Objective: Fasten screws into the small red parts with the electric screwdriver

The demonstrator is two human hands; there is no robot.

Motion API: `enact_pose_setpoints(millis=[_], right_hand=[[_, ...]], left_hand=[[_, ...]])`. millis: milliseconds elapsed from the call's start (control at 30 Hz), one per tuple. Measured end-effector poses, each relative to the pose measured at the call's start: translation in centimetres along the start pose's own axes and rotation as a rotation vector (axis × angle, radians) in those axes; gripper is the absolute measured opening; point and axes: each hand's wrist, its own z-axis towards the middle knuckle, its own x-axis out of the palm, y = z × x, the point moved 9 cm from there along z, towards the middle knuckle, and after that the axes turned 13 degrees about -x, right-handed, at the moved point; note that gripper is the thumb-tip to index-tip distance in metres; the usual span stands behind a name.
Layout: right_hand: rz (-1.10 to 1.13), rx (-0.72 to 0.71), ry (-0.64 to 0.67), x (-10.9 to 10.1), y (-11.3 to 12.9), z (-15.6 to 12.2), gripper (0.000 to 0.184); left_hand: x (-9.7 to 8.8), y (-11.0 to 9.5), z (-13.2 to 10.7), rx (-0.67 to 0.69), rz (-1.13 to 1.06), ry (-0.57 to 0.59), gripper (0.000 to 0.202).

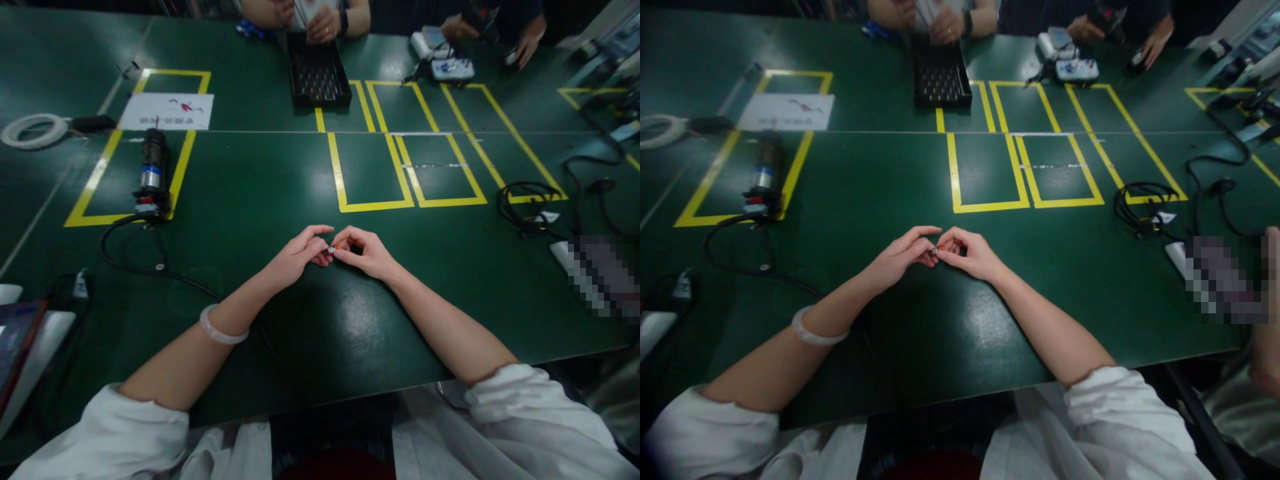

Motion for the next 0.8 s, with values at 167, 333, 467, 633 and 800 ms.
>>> enact_pose_setpoints(millis=[167, 333, 467, 633, 800], right_hand=[[0.003, 0.005, -0.048, -0.5, -0.2, 0.0, 0.038], [0.000, 0.008, -0.073, -0.7, -0.1, 0.0, 0.038], [0.020, 0.007, -0.073, -0.7, -0.4, 0.0, 0.039], [0.074, 0.006, -0.074, -0.6, -0.7, 0.0, 0.041], [0.078, 0.014, -0.038, -0.3, -0.6, 0.1, 0.037]], left_hand=[[-0.2, 0.3, 0.2, -0.034, -0.060, -0.004, 0.035], [0.1, -0.2, 0.0, -0.028, -0.026, 0.012, 0.039], [0.1, -0.3, 0.0, -0.031, -0.018, 0.011, 0.037], [0.0, -0.5, -0.2, 0.000, -0.018, -0.034, 0.031], [-0.2, -0.8, -0.3, 0.064, 0.039, -0.079, 0.026]])
